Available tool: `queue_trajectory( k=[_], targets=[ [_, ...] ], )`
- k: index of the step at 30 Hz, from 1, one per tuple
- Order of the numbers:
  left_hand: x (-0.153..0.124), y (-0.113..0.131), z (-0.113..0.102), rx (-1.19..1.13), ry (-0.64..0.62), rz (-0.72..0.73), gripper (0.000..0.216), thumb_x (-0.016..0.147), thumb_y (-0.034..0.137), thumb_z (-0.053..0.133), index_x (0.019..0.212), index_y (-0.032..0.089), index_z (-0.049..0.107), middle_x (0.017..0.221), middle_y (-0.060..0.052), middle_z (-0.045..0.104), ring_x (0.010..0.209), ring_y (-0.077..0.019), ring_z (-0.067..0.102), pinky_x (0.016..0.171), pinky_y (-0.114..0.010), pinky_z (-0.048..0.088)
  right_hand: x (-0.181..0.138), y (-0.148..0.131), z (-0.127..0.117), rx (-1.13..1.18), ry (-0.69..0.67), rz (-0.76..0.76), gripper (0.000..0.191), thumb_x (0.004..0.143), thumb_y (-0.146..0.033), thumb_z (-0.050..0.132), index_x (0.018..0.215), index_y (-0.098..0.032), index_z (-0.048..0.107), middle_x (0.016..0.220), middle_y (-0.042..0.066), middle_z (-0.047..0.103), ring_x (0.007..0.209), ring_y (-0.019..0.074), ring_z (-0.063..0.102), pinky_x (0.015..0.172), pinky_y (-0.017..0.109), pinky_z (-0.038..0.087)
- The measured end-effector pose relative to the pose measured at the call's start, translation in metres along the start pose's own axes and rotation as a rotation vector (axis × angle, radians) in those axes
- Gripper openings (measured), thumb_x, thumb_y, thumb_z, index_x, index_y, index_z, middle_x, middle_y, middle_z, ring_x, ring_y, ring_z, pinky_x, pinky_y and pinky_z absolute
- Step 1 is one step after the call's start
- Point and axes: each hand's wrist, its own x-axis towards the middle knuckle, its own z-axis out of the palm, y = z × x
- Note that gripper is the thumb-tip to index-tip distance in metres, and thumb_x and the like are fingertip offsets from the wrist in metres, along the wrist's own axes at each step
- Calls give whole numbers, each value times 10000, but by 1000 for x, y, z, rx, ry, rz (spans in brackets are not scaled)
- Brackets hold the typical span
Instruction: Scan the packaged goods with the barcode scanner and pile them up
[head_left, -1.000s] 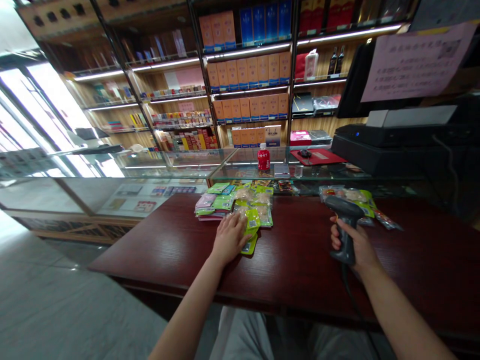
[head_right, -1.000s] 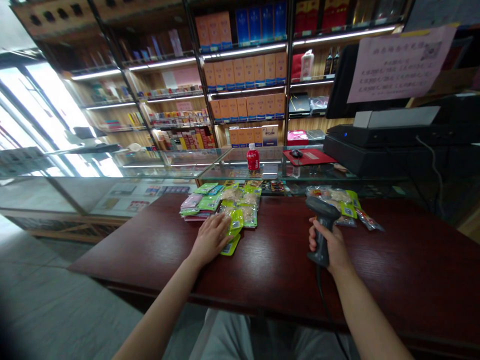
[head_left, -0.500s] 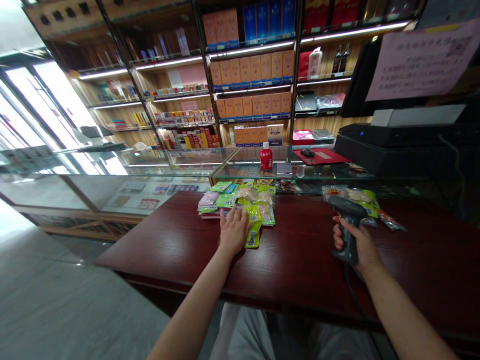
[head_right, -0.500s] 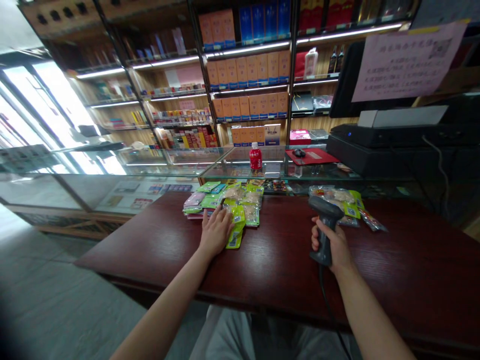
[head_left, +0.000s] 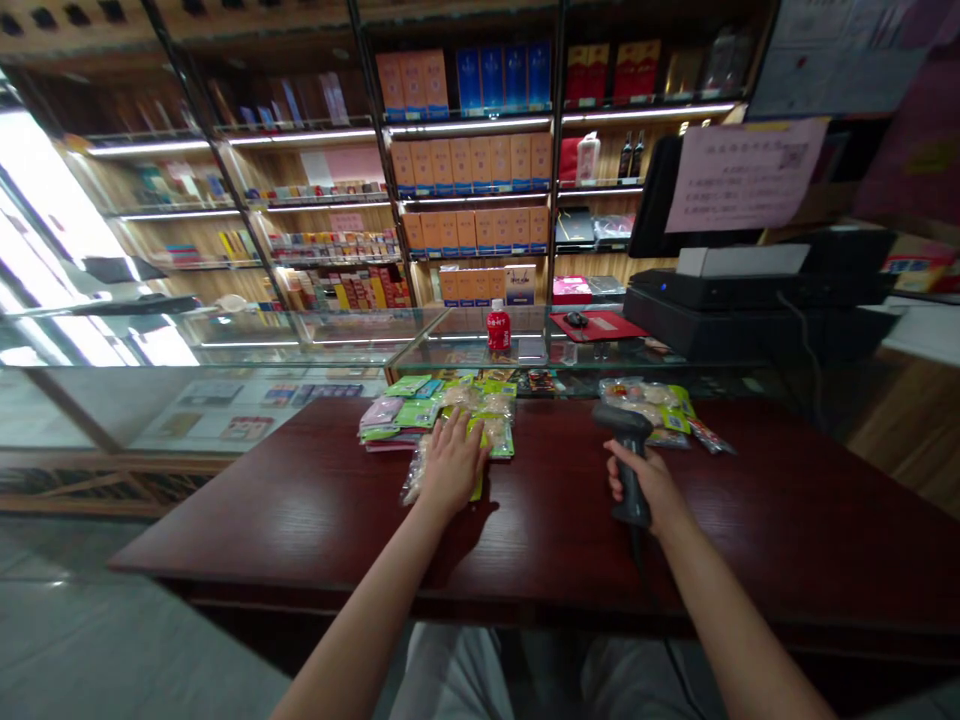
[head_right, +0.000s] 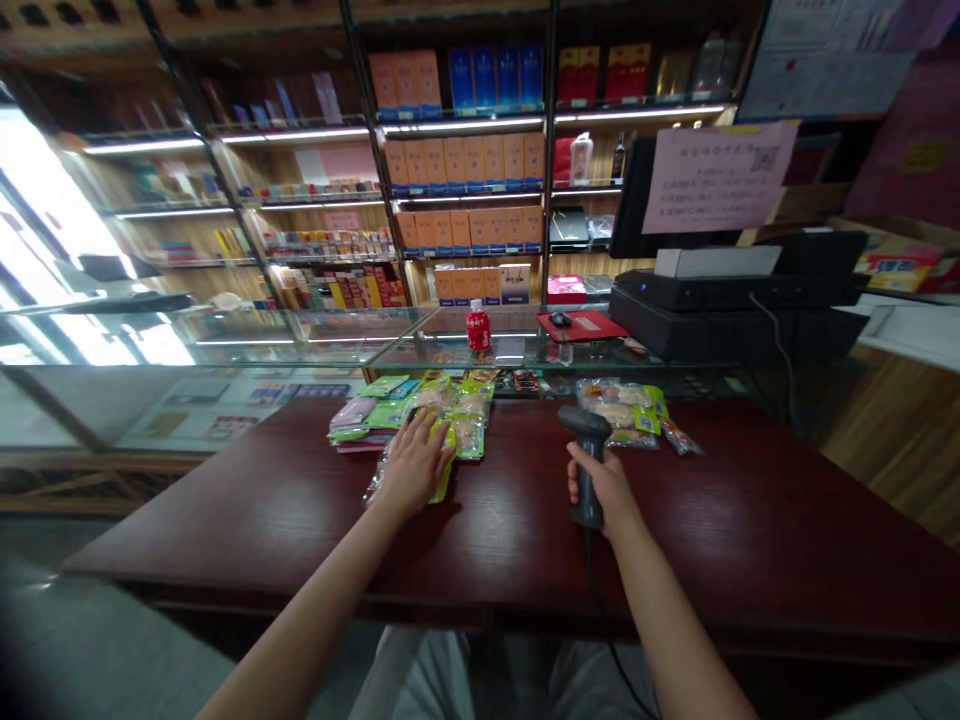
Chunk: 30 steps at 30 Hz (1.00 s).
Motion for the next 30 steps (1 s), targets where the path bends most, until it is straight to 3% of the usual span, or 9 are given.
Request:
queue_trajectory(
  k=[5,14,19,24,30],
  targets=[
    [27,44,11,-124,-13,80,430,947,394,402,1304,181,512,1389,-137,502,1364,-282,368,1120,-465,314,-17,-4,-5,-56,31,-18,400,639,-431,818,854,-195,576,491,-69,569,339,99,492,289,190,394],
    [77,146,55,-311,-156,268,374,925,353,466,1256,187,517,1356,-121,515,1341,-265,388,1110,-431,318,-40,-19,-66,68,209,-105,421,647,-404,829,911,-188,582,514,-74,562,349,76,477,306,169,382],
    [118,189,80,-334,-213,329,309,925,351,462,1155,168,557,1221,-121,586,1241,-254,474,1055,-385,369,-32,-27,-82,169,227,-135,398,652,-375,829,916,-188,596,523,-72,564,364,70,476,321,162,387],
    [163,210,106,-356,-298,299,269,924,293,455,1122,153,571,1166,-145,601,1140,-254,542,978,-372,422,-25,-26,-88,247,230,-124,392,642,-379,829,905,-194,606,532,-72,563,358,64,459,316,160,371],
    [194,210,128,-420,-427,283,295,827,347,622,1046,150,603,1167,-169,599,1129,-291,552,969,-381,423,-24,-22,-89,248,209,-99,362,669,-379,815,908,-202,608,539,-71,553,357,66,461,318,166,366]
  ],
)
